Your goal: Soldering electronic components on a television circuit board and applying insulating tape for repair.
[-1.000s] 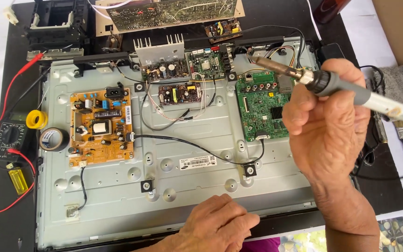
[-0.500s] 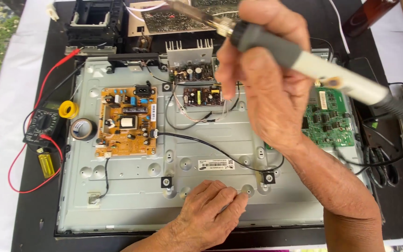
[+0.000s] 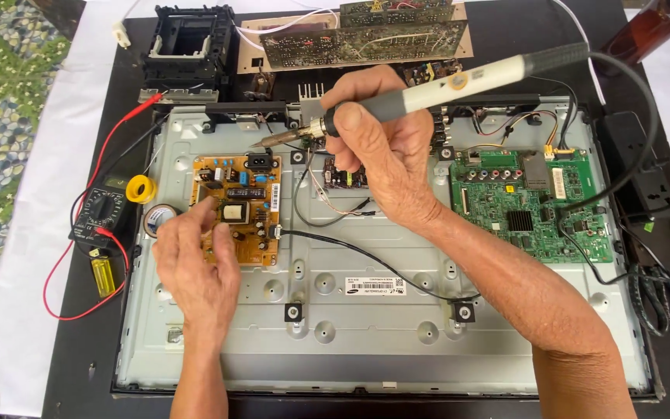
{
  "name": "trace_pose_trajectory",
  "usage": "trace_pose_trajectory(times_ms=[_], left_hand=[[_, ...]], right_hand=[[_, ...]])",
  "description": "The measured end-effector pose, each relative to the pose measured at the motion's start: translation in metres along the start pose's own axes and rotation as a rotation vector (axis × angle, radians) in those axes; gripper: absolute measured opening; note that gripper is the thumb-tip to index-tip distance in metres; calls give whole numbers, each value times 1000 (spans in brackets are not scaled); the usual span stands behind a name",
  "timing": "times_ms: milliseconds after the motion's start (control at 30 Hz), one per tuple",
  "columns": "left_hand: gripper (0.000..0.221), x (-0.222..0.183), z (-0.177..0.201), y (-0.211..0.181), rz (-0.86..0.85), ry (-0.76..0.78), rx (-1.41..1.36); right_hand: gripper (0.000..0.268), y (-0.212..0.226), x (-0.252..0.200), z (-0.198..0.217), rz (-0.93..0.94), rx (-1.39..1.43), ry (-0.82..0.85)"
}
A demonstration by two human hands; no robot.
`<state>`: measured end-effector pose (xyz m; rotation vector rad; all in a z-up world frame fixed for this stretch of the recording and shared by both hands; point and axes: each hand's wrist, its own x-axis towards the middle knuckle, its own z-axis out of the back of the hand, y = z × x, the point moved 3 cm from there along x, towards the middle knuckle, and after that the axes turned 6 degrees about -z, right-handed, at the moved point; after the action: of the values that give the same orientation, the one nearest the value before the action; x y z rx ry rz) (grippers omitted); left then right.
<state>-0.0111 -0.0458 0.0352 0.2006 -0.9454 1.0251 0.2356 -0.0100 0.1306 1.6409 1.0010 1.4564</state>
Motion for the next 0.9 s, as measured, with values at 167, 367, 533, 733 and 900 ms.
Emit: trace_pose_trajectory(times_ms=[167,367,533,733,900], left_hand=[[27,-1,-11,12,52,-26,-105],[29,-7,-19,23,115,-56,-222],[30,-18,-24,37,214,-76,-271],[24,-20,-23,34,150,-100,-233],[19,-20,-21,34,109,-86,-164]], right_hand=[[32,-33,-3,-3,-32,134,87],[31,-50,-9,-9,58,49,103],[32,-56,-10,-8,200,-182,82],[22,-69,-14,-18,208,-170,177],[13,-84,-13,-25,78,-77,247]])
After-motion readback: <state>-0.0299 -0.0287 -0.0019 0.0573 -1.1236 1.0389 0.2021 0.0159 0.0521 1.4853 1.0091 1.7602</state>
